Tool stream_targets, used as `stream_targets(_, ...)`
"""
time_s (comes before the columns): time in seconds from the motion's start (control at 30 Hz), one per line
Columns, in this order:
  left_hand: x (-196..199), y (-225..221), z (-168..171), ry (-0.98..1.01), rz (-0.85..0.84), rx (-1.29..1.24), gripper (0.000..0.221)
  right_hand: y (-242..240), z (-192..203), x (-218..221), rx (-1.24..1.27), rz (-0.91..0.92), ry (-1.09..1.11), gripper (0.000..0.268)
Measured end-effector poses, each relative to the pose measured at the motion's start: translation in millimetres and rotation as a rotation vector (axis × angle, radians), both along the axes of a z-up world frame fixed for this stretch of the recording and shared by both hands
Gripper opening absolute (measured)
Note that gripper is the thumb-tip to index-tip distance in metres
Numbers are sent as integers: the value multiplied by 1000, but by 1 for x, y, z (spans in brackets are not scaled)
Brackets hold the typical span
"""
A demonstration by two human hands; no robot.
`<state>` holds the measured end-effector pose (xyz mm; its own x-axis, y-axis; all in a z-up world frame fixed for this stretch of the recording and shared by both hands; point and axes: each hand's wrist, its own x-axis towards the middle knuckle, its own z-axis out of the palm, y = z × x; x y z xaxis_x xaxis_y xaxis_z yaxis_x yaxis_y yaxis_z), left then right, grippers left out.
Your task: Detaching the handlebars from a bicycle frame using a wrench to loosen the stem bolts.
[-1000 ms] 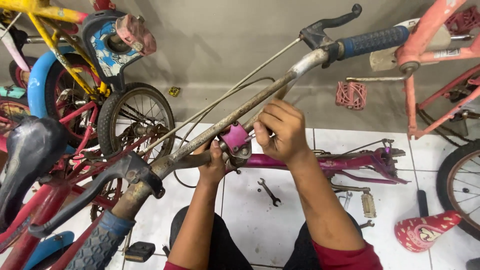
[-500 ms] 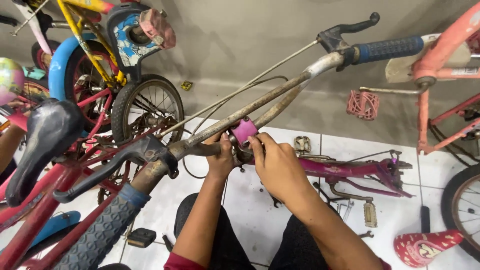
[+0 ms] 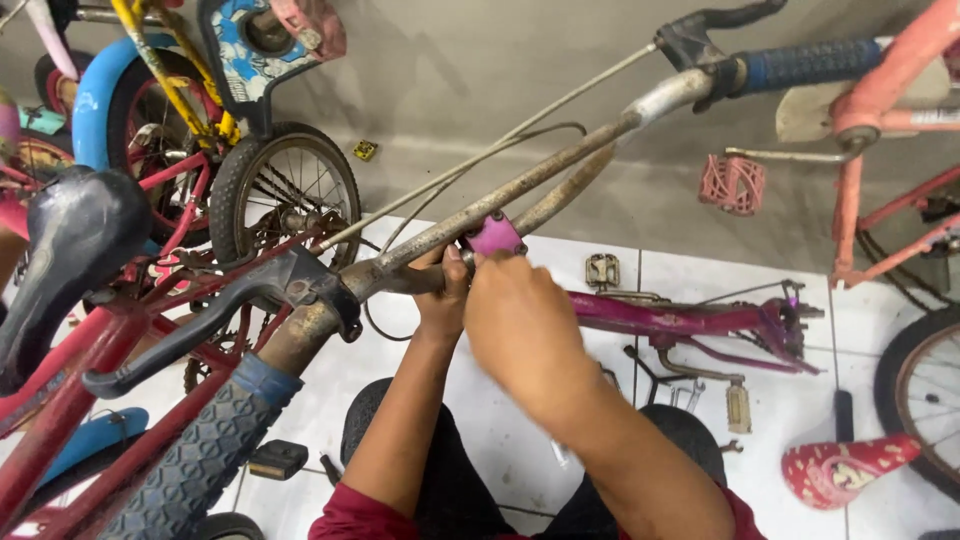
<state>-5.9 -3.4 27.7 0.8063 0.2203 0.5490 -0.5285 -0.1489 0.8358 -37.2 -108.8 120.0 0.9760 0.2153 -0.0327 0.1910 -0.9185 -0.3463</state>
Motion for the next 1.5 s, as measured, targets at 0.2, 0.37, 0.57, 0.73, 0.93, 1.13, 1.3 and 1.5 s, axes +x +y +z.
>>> stream_targets(0.2,1,-4,24,-29,-13,-35,32,-28,12,6,29,9,131,35)
stream_targets(0.37,11,7,-47,-15,35,-59,29,-27,20,-7,-70,-7,48,30)
stream_targets(0.57,10,-1,-14,-36,55,-9,31,-38,7,-5,-147,141,-164,27)
stream_targets(0.73,6,-4,-2,-71,54,-21,28,-55,23,14,-162,397,-105,32)
stream_targets(0.93,17,-5,-20,-113,-172,-118,41,-61,-3,12,-18,394,-369,19)
stream_targets(1.13,14,4,-17,-101,-319,-95,57,-74,-69,32,224,521,-786,18)
stream_targets(1.3,12,-2,1,-110,-172,-12,42,-71,-17,26,163,461,-355,18)
stream_targets(1.5,16,-15,4,-183,0,2,24,-47,20,22,-40,213,193,26)
